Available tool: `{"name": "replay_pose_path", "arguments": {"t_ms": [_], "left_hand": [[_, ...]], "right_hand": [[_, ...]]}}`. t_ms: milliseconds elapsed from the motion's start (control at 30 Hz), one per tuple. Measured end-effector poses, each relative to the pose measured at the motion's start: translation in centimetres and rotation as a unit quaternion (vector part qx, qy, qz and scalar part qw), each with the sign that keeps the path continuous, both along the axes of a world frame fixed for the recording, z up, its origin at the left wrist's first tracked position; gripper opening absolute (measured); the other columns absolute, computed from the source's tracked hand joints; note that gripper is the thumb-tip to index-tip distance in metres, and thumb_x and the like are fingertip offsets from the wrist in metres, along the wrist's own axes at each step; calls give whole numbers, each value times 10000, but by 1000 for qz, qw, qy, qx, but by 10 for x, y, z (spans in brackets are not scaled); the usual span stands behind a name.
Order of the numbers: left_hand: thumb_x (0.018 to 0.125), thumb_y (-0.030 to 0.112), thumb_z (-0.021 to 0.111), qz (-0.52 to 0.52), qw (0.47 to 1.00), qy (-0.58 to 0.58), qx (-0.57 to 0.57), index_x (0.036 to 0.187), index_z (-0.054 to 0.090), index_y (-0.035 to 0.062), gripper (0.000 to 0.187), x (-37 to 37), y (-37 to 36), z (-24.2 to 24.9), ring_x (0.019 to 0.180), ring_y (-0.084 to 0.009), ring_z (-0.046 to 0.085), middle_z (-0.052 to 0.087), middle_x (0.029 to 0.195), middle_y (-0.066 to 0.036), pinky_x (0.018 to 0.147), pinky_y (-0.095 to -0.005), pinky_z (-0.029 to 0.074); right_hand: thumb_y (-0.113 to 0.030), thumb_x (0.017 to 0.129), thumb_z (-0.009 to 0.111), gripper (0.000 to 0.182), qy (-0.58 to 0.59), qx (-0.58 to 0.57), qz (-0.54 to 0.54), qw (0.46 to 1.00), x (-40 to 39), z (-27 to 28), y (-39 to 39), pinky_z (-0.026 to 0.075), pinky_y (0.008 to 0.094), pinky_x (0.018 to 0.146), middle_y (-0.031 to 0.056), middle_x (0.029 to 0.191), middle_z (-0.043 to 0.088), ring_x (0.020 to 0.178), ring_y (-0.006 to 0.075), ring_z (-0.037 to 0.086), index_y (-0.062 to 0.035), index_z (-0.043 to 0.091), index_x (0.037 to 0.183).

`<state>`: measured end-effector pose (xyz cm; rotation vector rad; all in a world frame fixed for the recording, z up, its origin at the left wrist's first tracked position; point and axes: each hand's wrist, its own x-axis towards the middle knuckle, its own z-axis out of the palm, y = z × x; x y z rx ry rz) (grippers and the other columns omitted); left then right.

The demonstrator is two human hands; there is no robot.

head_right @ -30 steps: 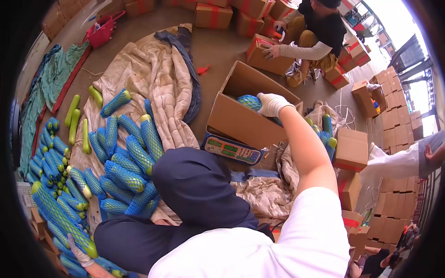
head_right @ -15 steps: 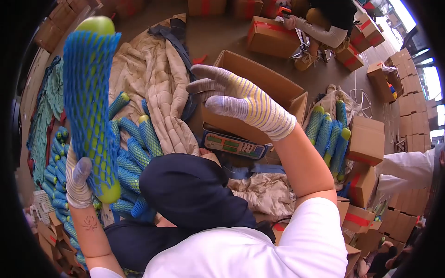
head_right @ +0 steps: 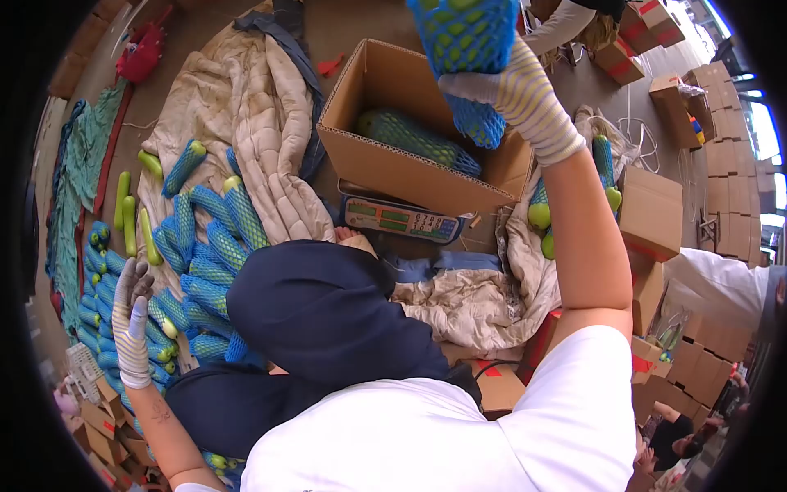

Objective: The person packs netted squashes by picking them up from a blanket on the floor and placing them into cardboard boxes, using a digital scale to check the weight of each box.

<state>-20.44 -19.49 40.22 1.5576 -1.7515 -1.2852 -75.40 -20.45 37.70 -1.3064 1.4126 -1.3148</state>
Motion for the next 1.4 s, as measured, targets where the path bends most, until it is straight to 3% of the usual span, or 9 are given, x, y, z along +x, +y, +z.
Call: {"name": "replay_pose_path", "arguments": {"t_ms": [233,567,633,733,833,1033,1167,1267,1400], "left_hand": [[953,276,491,77,995,-48,-43,1417,349,24,547,47,34,14,1238,-258,462,443,1365,-171,1062,-373,336],[947,258,508,115,991,-66,-27,1409,360,12,544,64,49,-2,1218,-257,475,454,1358,-166,1043,-358,343],[946,254,512,119,991,-63,-21,1407,361,10,543,68,49,-6,1216,-252,476,456,1355,-165,1041,-355,344],[944,252,521,124,990,-59,-13,1405,364,8,545,75,50,-14,1213,-245,479,460,1350,-163,1038,-351,347],[941,259,533,128,991,-35,-7,1400,373,10,546,80,52,-24,1204,-245,484,465,1344,-163,1031,-357,352],[942,277,531,132,991,-37,10,1398,377,18,547,80,53,-33,1198,-264,489,471,1337,-177,1033,-373,349],[942,279,529,120,992,-40,10,1395,382,18,543,83,55,-36,1194,-264,488,470,1338,-177,1031,-375,352],[942,282,530,128,991,-27,12,1396,382,19,545,83,56,-39,1196,-262,485,467,1342,-174,1030,-373,353],[944,284,530,111,993,-31,4,1399,378,20,547,85,57,-40,1190,-260,487,470,1333,-171,1030,-369,353]], "right_hand": [[-90,622,805,706,120,175,149,966,1,-52,-26,422,318,961,68,1085,624,1016,180,565,-43,499,1257],[-207,623,825,766,302,169,108,932,-9,-93,-45,422,329,950,130,1099,617,1045,259,564,-22,460,1271],[-202,613,824,754,278,177,122,936,-4,-87,-47,434,339,942,128,1093,626,1040,248,578,-34,479,1263],[-121,628,782,649,28,384,269,883,8,-73,-48,493,367,871,104,1041,647,924,220,625,-64,535,1225],[-161,667,757,579,63,496,321,804,23,-98,-57,531,361,803,98,1019,653,864,212,640,-95,554,1205],[-177,666,757,571,-55,553,307,773,16,-108,-57,529,378,790,99,985,659,829,216,648,-104,559,1197],[-271,667,779,672,67,480,298,822,20,-112,-53,477,383,886,148,1109,631,1002,255,618,-65,519,1251],[-449,703,733,840,359,348,246,830,30,-118,-45,428,362,959,213,1197,582,1120,337,556,-18,416,1351],[-413,719,735,829,357,360,246,826,31,-111,-39,403,383,987,205,1256,546,1171,327,521,-30,394,1369]]}}
